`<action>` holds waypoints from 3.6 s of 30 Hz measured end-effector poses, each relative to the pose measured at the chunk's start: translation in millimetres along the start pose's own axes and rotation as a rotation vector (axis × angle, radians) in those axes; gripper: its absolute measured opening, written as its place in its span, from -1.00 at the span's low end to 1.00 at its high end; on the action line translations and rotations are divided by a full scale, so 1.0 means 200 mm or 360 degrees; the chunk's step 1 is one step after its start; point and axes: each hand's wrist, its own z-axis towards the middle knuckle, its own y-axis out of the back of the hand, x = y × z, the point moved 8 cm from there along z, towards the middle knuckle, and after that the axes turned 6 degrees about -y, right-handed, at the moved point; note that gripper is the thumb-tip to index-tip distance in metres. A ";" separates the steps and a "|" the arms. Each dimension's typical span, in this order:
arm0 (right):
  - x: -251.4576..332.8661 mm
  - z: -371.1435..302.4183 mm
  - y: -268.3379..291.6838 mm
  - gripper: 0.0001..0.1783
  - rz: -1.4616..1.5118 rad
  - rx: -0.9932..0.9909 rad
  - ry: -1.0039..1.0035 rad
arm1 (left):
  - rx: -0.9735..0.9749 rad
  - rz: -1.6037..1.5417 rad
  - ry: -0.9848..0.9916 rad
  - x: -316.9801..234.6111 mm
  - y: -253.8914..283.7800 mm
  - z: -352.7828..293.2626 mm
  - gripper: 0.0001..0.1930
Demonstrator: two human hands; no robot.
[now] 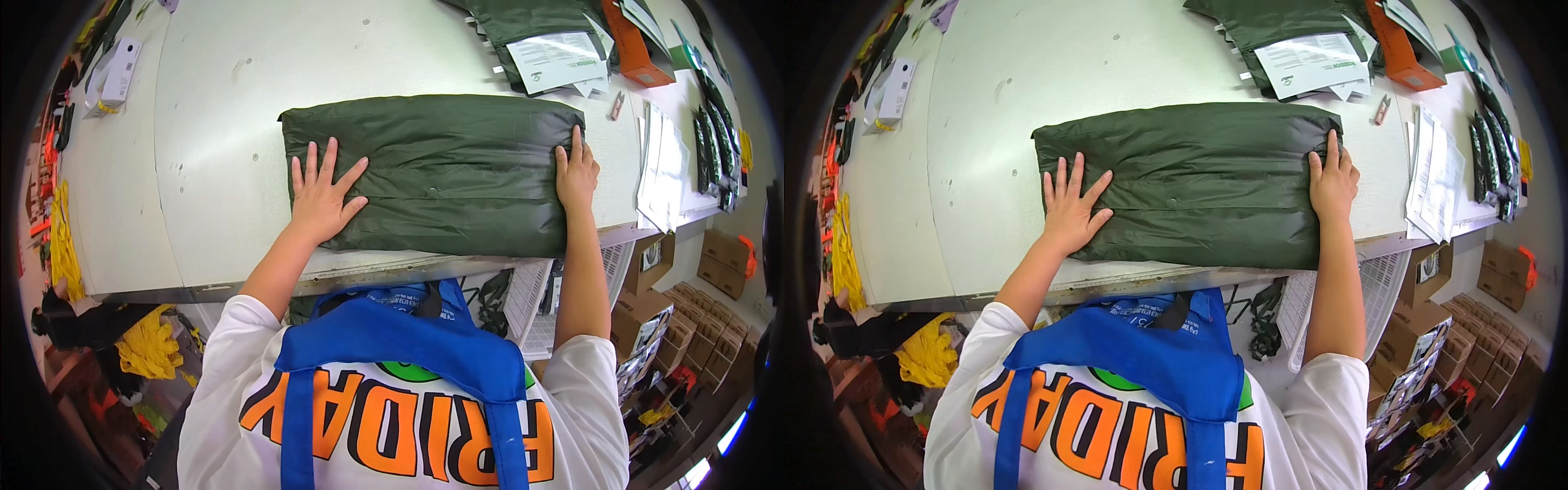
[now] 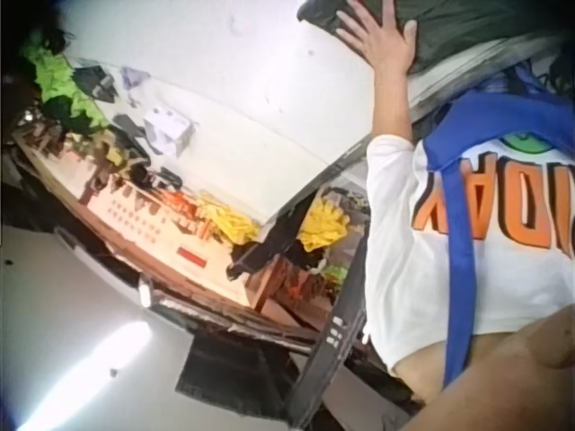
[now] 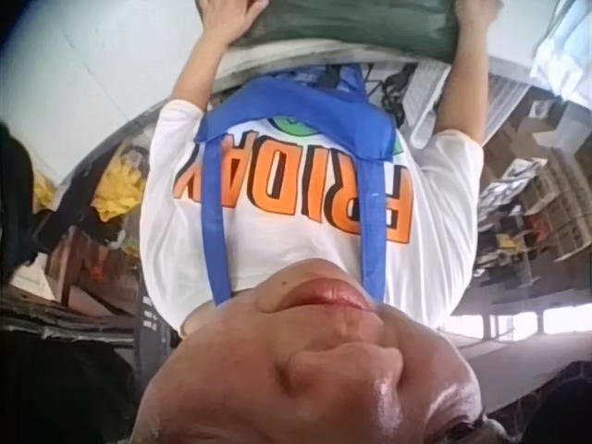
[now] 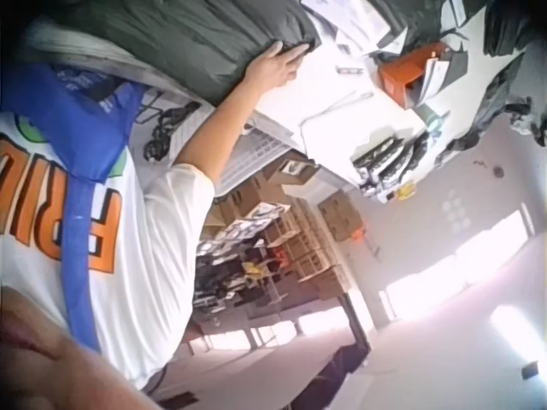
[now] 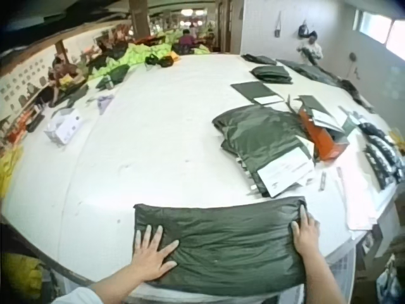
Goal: The person folds a large green tarp on a white table, then places it into a smaller green bag. They seal the bag and set it aside. The person then picks up another green tarp, unfolds it, and begins folding it on the table.
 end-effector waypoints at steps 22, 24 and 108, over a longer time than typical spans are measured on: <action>0.66 -0.60 -0.08 -0.40 0.2646 0.0356 -0.0523 | 0.0402 -0.2889 -0.0550 -0.92 0.88 0.48 -0.12; 0.63 -0.59 -0.11 -0.41 0.2618 0.0355 -0.0542 | 0.0103 -0.2093 -0.0650 -0.94 0.71 0.56 -0.11; 0.54 -0.37 -0.20 -0.29 0.2269 0.1973 -0.0619 | 0.0173 -0.3545 0.1263 -0.33 -0.11 0.18 -0.53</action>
